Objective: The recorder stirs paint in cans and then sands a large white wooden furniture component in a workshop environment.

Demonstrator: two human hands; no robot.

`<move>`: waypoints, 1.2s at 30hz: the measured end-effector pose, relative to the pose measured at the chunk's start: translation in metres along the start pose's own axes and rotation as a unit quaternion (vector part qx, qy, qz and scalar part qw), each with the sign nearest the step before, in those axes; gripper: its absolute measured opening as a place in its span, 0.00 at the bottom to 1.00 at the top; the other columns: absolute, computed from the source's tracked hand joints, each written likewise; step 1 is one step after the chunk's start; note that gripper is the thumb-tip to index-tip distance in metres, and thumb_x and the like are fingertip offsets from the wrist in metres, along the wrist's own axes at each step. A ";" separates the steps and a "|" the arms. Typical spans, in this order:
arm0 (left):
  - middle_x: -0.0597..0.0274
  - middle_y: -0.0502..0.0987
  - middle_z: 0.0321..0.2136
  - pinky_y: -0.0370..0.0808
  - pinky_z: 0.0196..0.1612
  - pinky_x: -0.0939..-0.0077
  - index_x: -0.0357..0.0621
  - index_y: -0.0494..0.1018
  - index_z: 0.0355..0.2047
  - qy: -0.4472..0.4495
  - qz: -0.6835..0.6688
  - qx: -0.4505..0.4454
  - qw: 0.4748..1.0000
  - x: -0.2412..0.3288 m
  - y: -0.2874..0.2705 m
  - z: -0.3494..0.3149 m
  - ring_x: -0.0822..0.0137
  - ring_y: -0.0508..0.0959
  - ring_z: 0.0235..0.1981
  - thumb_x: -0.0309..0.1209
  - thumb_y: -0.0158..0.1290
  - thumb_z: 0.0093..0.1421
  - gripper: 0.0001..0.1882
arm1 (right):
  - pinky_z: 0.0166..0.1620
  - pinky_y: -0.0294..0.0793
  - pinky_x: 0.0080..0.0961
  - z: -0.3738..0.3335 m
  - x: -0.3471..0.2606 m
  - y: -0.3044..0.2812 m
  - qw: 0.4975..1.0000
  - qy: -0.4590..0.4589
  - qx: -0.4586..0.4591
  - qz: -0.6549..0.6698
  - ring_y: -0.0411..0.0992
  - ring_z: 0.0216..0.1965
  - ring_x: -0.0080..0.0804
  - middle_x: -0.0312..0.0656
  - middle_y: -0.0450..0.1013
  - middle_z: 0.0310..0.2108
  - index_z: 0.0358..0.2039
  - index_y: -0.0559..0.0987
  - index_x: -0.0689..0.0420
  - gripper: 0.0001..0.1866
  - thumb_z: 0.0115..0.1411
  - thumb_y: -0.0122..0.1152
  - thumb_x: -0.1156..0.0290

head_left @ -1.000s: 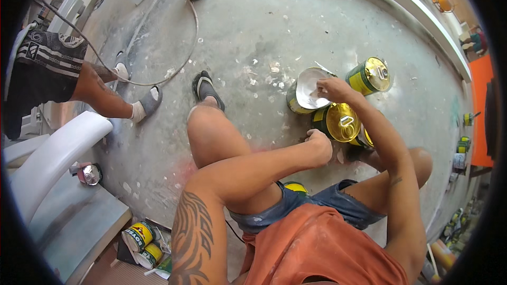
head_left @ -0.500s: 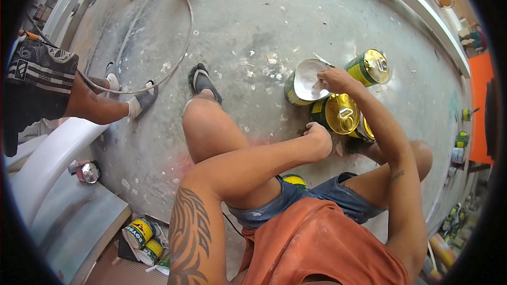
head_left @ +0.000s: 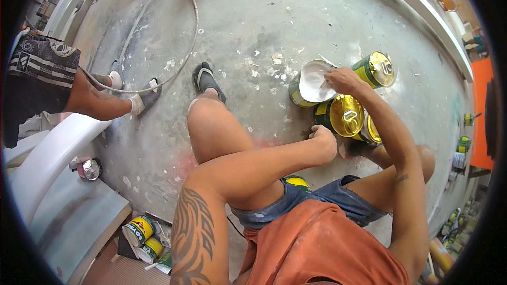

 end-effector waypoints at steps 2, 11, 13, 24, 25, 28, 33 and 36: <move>0.51 0.83 0.43 0.72 0.52 0.46 0.46 0.81 0.48 0.001 0.009 0.000 1.000 0.001 0.001 0.002 0.49 0.82 0.44 0.37 0.60 0.57 0.19 | 0.42 0.73 0.41 -0.001 0.004 -0.012 0.992 0.029 0.062 -0.103 0.77 0.41 0.44 0.42 0.76 0.37 0.35 0.77 0.57 0.08 0.60 0.59 0.65; 0.50 0.83 0.44 0.71 0.53 0.46 0.48 0.81 0.49 0.013 0.013 -0.005 1.000 0.003 -0.007 -0.008 0.49 0.82 0.45 0.38 0.59 0.57 0.19 | 0.43 0.71 0.40 -0.002 -0.006 0.000 0.990 -0.031 0.067 0.118 0.75 0.43 0.43 0.42 0.74 0.37 0.36 0.77 0.52 0.09 0.59 0.63 0.62; 0.50 0.83 0.44 0.71 0.53 0.45 0.47 0.81 0.49 0.009 0.006 -0.015 1.000 0.000 -0.004 -0.007 0.49 0.82 0.45 0.38 0.59 0.57 0.19 | 0.44 0.70 0.41 -0.002 -0.005 0.006 0.999 -0.037 -0.001 -0.017 0.75 0.44 0.42 0.41 0.74 0.37 0.36 0.77 0.52 0.09 0.60 0.62 0.62; 0.54 0.82 0.46 0.73 0.49 0.46 0.50 0.82 0.48 -0.016 -0.005 -0.023 1.000 -0.009 -0.004 0.006 0.52 0.81 0.47 0.36 0.58 0.58 0.18 | 0.40 0.72 0.45 0.011 -0.010 0.000 0.985 -0.068 0.099 0.125 0.75 0.38 0.51 0.46 0.75 0.34 0.33 0.76 0.54 0.09 0.58 0.62 0.63; 0.52 0.83 0.42 0.71 0.51 0.46 0.50 0.82 0.47 -0.015 -0.020 -0.016 1.000 -0.008 -0.002 0.008 0.50 0.82 0.44 0.37 0.59 0.56 0.18 | 0.40 0.73 0.46 0.009 -0.008 0.007 0.988 -0.071 0.049 0.129 0.75 0.38 0.53 0.46 0.75 0.33 0.32 0.76 0.54 0.09 0.58 0.62 0.63; 0.54 0.84 0.40 0.73 0.49 0.47 0.49 0.83 0.45 -0.028 -0.018 0.001 0.999 -0.001 0.010 0.023 0.52 0.83 0.40 0.38 0.58 0.57 0.17 | 0.43 0.76 0.43 0.009 0.008 0.015 0.998 -0.018 -0.043 -0.041 0.77 0.39 0.49 0.44 0.77 0.37 0.34 0.79 0.53 0.14 0.60 0.60 0.55; 0.55 0.84 0.40 0.74 0.46 0.48 0.47 0.82 0.45 -0.017 -0.003 0.000 1.000 -0.003 0.012 0.030 0.55 0.83 0.40 0.40 0.57 0.60 0.17 | 0.46 0.72 0.45 0.005 0.002 -0.014 0.983 0.022 0.137 -0.122 0.77 0.42 0.42 0.41 0.76 0.39 0.35 0.78 0.53 0.09 0.60 0.60 0.62; 0.57 0.83 0.45 0.76 0.44 0.48 0.48 0.82 0.47 -0.018 -0.021 0.003 1.000 -0.008 -0.011 -0.004 0.54 0.82 0.45 0.37 0.56 0.60 0.17 | 0.43 0.73 0.44 0.006 -0.010 -0.007 0.988 -0.029 0.145 0.048 0.76 0.41 0.46 0.43 0.75 0.36 0.35 0.76 0.54 0.08 0.59 0.62 0.65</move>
Point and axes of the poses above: each hand's wrist, its own z-axis towards the middle knuckle, its own y-axis out of the palm, x = y × z, the point moved 8 cm from there along z, towards the middle knuckle
